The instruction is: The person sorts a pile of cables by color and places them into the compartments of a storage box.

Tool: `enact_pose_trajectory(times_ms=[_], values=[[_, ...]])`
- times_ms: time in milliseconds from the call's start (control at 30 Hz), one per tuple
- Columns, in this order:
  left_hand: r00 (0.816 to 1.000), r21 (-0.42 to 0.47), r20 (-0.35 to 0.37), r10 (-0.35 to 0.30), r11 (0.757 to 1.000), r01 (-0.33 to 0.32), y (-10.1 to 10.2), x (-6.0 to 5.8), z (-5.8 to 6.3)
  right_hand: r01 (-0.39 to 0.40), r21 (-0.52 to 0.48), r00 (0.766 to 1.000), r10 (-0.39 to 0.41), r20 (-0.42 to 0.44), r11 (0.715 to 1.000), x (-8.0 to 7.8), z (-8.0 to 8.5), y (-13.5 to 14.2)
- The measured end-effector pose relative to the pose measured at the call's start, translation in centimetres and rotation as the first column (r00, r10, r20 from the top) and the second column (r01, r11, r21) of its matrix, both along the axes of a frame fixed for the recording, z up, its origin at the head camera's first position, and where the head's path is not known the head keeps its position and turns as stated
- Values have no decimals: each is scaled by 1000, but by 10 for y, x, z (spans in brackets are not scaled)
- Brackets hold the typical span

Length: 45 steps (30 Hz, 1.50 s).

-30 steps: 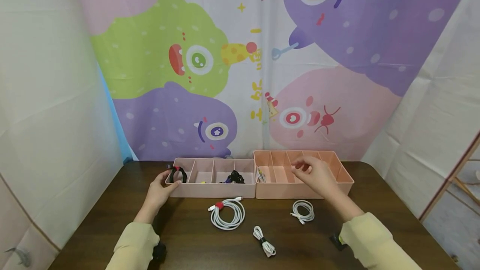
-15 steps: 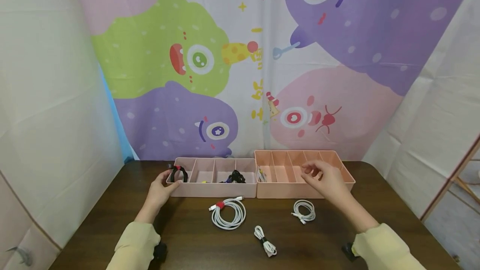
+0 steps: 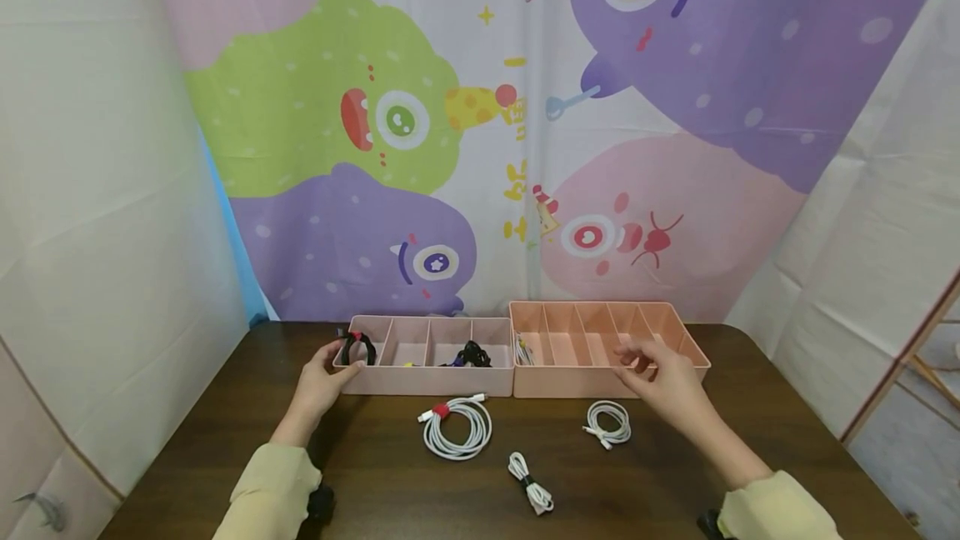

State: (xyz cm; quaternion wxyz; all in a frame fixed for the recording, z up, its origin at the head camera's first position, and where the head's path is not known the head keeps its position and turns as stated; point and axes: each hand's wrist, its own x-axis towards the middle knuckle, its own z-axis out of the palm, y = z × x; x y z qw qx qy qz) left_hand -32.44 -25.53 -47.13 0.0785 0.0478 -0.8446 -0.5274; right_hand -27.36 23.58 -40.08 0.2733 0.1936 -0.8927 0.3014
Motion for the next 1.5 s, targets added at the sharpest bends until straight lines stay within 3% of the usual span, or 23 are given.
enact_pose_trajectory(times_ms=[400, 767, 1500], values=[[1000, -7, -26, 3, 1000, -3, 2, 1, 0, 12, -8, 1000, -12, 13, 1000, 2, -18, 11], [1000, -23, -17, 6, 1000, -7, 2, 1, 0, 79, 7, 994, -79, 73, 997, -1, -34, 16], [1000, -4, -10, 7, 1000, -8, 2, 1, 1, 67, 81, 991, -76, 110, 994, -14, -59, 24]])
